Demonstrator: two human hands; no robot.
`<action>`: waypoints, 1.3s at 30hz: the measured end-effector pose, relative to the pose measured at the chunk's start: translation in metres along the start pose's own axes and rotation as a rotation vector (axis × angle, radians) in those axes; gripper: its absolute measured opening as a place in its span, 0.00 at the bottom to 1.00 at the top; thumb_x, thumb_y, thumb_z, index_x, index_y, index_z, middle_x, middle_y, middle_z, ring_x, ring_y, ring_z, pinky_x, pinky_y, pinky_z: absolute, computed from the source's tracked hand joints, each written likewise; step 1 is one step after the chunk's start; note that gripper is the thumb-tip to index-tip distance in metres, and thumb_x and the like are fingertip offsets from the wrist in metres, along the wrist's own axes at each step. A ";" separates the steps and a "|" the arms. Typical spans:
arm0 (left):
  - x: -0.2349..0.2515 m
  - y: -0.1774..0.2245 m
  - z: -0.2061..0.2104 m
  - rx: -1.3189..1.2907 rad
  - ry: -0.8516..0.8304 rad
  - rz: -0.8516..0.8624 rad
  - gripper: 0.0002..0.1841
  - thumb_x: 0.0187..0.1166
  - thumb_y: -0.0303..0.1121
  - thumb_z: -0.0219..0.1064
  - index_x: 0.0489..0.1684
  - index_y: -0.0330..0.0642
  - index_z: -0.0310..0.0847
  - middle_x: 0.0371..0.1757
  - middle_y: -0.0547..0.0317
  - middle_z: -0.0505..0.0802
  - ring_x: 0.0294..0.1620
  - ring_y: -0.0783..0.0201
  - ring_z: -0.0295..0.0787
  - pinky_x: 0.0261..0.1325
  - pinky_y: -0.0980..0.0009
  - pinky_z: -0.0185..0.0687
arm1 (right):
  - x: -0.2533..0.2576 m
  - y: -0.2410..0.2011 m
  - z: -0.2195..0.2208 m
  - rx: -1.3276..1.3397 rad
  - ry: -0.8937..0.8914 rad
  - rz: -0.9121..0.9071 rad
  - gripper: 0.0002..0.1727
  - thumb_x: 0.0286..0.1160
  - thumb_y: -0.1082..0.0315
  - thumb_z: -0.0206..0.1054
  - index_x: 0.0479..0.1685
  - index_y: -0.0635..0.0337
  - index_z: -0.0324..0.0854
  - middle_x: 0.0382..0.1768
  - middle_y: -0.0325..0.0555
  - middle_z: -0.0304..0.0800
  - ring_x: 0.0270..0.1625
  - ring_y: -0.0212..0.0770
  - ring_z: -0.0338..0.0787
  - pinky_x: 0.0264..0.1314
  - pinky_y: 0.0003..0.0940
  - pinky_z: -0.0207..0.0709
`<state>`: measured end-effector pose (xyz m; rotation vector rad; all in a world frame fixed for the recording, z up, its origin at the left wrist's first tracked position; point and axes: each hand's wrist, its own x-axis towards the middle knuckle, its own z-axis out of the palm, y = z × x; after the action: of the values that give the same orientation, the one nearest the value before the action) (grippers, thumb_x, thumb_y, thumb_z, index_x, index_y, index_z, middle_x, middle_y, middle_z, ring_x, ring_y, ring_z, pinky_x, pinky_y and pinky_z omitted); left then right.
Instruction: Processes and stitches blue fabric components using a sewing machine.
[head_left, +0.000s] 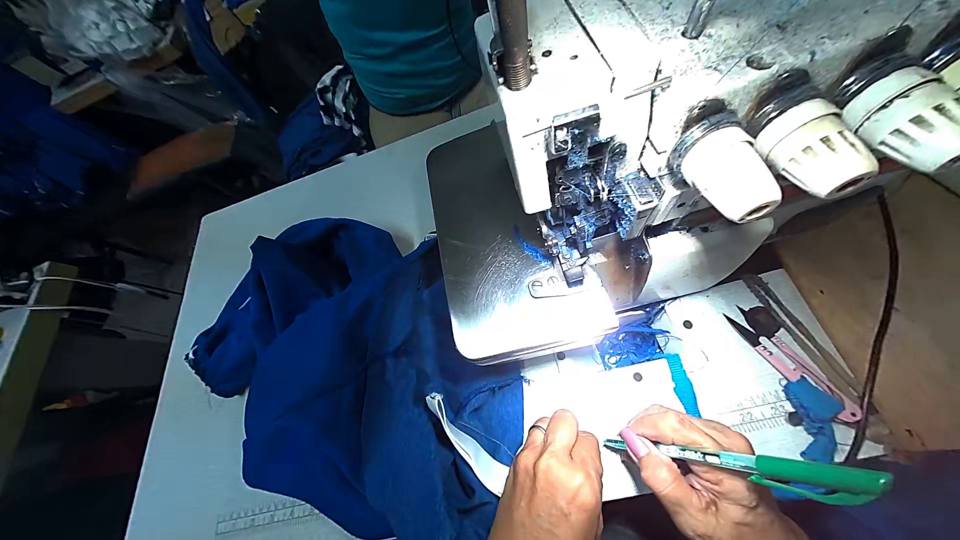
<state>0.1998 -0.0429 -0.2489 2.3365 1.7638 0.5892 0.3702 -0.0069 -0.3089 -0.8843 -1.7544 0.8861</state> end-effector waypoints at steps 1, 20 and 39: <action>0.000 0.000 0.000 0.000 0.002 0.002 0.05 0.66 0.28 0.69 0.23 0.40 0.90 0.26 0.55 0.87 0.30 0.59 0.89 0.34 0.73 0.85 | 0.000 0.000 0.000 -0.021 -0.009 -0.002 0.13 0.84 0.59 0.60 0.33 0.54 0.82 0.26 0.35 0.86 0.32 0.19 0.85 0.35 0.11 0.76; -0.008 -0.005 -0.010 -0.457 0.266 -0.034 0.04 0.71 0.28 0.74 0.31 0.36 0.93 0.24 0.58 0.83 0.29 0.72 0.78 0.36 0.85 0.74 | -0.001 -0.025 -0.029 0.089 0.058 0.084 0.15 0.90 0.56 0.56 0.59 0.45 0.88 0.57 0.32 0.92 0.64 0.28 0.88 0.67 0.25 0.83; -0.010 -0.009 -0.019 -0.546 0.333 0.026 0.06 0.72 0.30 0.75 0.31 0.37 0.92 0.26 0.58 0.84 0.31 0.73 0.79 0.39 0.85 0.74 | 0.002 -0.068 -0.008 0.203 0.083 0.355 0.06 0.76 0.72 0.69 0.38 0.68 0.85 0.33 0.36 0.90 0.33 0.17 0.84 0.36 0.13 0.78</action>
<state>0.1816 -0.0517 -0.2365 1.9590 1.4352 1.3353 0.3658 -0.0362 -0.2476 -1.0985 -1.4283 1.2158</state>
